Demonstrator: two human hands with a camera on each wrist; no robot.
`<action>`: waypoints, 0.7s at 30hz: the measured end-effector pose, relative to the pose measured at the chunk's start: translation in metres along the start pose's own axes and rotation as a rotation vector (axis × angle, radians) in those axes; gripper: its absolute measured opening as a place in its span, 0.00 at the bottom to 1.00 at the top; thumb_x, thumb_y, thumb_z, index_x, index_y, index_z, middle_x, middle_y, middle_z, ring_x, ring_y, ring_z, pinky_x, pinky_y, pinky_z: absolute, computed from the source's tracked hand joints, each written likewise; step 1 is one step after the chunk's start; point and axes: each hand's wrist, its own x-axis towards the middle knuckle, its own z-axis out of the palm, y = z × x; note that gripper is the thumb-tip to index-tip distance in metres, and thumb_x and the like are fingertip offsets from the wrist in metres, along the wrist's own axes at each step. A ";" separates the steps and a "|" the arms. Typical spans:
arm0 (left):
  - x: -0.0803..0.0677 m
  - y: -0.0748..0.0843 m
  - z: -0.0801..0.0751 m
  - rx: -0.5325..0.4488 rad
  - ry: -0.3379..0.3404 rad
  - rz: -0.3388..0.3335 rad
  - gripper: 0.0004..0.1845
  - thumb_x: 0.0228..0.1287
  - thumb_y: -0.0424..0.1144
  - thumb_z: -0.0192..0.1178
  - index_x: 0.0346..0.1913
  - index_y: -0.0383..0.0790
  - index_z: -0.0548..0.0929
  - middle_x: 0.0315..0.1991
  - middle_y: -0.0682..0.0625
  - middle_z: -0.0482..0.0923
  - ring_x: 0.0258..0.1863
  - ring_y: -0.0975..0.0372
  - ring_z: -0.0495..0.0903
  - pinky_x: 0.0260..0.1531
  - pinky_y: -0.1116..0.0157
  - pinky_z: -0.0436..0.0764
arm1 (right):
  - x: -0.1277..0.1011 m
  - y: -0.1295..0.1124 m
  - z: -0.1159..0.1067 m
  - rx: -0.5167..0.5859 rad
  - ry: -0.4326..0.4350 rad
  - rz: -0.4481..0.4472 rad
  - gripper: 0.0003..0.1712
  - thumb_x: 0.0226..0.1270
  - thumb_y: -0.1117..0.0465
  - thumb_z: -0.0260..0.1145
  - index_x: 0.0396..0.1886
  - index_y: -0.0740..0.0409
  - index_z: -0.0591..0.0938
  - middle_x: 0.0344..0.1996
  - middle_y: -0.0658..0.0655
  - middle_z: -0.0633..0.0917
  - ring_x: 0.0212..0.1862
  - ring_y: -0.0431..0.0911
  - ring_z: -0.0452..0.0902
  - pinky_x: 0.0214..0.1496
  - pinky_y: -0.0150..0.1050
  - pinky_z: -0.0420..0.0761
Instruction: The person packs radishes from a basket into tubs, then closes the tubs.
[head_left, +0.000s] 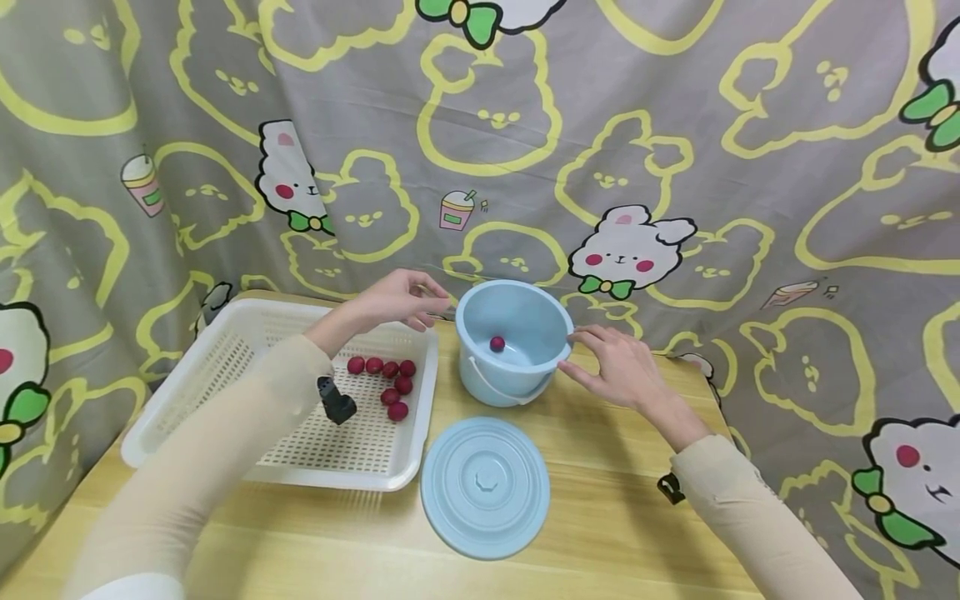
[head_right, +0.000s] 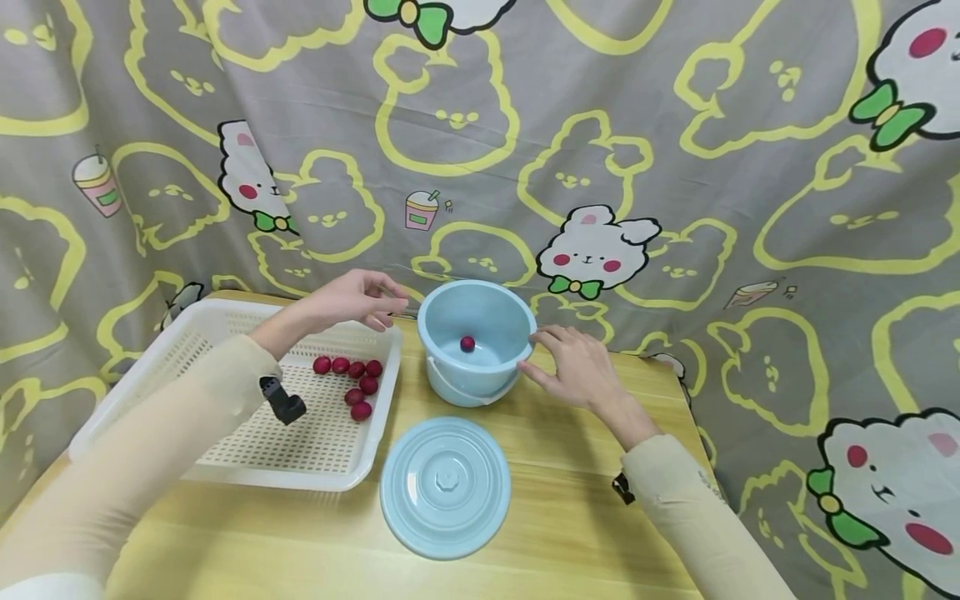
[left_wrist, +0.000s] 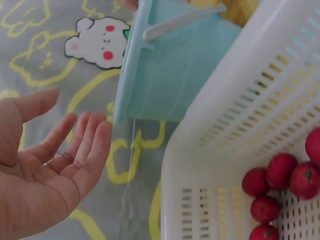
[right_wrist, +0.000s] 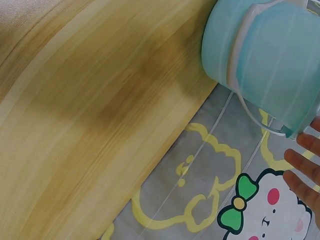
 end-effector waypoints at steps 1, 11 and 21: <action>-0.002 -0.002 -0.003 -0.002 0.000 0.000 0.22 0.75 0.49 0.65 0.62 0.37 0.81 0.51 0.41 0.84 0.52 0.46 0.89 0.50 0.58 0.91 | 0.000 0.000 0.000 0.000 0.002 -0.002 0.32 0.69 0.34 0.69 0.60 0.51 0.87 0.60 0.59 0.88 0.59 0.60 0.87 0.47 0.58 0.89; -0.022 -0.018 -0.024 0.025 0.024 -0.040 0.23 0.76 0.48 0.64 0.63 0.35 0.79 0.58 0.34 0.84 0.52 0.47 0.89 0.54 0.55 0.90 | 0.000 0.001 0.000 0.003 0.008 -0.011 0.32 0.69 0.34 0.69 0.60 0.52 0.87 0.59 0.59 0.88 0.58 0.60 0.87 0.46 0.57 0.90; -0.039 -0.044 -0.041 0.044 0.011 -0.070 0.26 0.78 0.49 0.62 0.67 0.33 0.76 0.63 0.32 0.81 0.54 0.50 0.89 0.58 0.54 0.89 | 0.000 0.000 0.000 -0.004 0.004 -0.011 0.32 0.69 0.34 0.69 0.60 0.52 0.87 0.60 0.59 0.88 0.58 0.60 0.87 0.46 0.57 0.90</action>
